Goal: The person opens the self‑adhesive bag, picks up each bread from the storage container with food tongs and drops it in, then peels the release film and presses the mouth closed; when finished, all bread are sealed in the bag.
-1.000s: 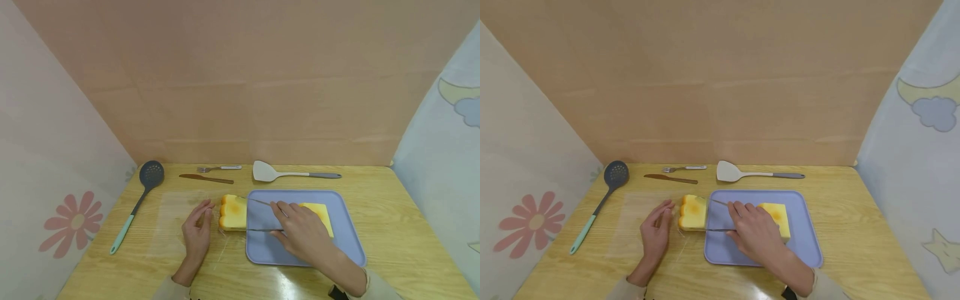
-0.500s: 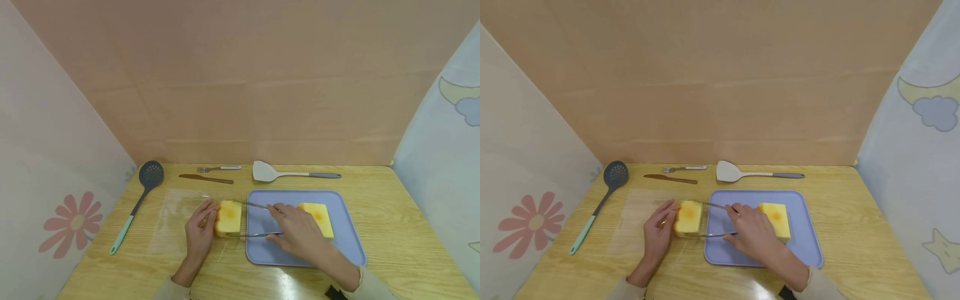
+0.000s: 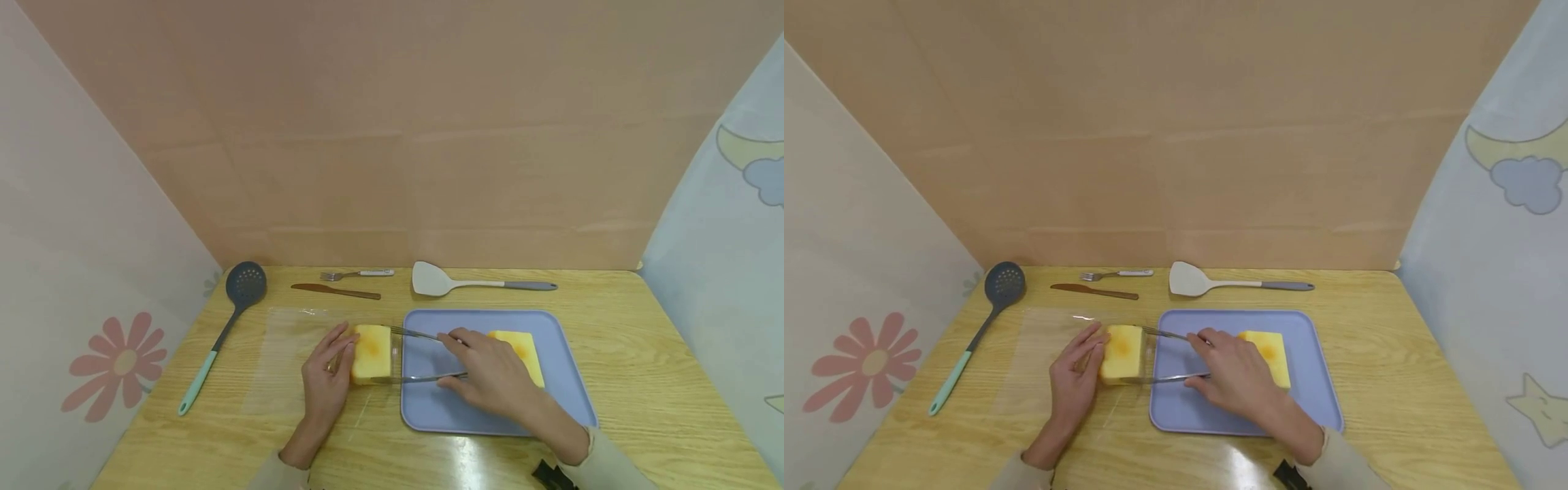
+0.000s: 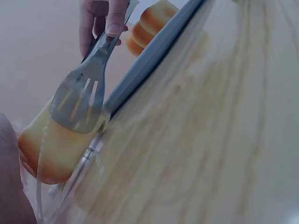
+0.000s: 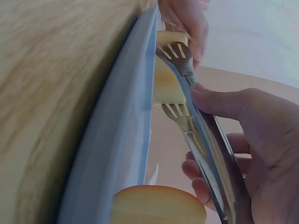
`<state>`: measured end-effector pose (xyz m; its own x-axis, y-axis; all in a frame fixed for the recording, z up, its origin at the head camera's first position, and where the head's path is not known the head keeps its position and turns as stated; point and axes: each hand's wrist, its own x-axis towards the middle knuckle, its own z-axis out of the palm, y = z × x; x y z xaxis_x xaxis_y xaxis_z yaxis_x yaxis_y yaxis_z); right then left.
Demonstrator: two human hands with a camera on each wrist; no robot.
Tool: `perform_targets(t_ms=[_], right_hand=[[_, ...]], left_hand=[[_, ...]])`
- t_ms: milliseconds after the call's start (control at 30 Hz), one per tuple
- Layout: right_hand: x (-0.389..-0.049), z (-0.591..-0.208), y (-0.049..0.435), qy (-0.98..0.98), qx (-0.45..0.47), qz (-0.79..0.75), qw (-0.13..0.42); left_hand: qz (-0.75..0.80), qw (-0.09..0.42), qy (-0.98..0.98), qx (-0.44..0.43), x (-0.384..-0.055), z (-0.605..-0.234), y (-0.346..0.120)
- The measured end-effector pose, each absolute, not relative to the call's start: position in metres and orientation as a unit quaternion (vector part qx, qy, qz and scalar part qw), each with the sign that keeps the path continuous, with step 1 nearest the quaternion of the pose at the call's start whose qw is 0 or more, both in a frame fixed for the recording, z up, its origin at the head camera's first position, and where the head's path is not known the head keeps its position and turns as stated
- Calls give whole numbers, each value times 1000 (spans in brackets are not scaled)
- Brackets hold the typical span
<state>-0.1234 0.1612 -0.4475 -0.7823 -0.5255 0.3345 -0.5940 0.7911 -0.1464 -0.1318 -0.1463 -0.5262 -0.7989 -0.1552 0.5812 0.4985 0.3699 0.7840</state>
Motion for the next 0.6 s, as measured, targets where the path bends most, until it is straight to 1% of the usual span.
perform_targets(t_ms=[67, 200, 367, 467, 600], right_hand=[[-124, -449, 160, -934, 301, 124, 146], [-124, -453, 158, -934, 303, 121, 142], [-123, -455, 156, -935, 305, 118, 140], [-124, -455, 155, -932, 304, 122, 155], [-123, -456, 154, -926, 306, 129, 177]], left_hand=[[-554, 294, -771, -112, -131, -525, -145], [-558, 293, -769, -107, -129, -518, -144], [-571, 276, -768, -87, -128, -505, -147], [-576, 261, -771, -77, -128, -501, -149], [-550, 252, -790, -96, -128, -500, -148]])
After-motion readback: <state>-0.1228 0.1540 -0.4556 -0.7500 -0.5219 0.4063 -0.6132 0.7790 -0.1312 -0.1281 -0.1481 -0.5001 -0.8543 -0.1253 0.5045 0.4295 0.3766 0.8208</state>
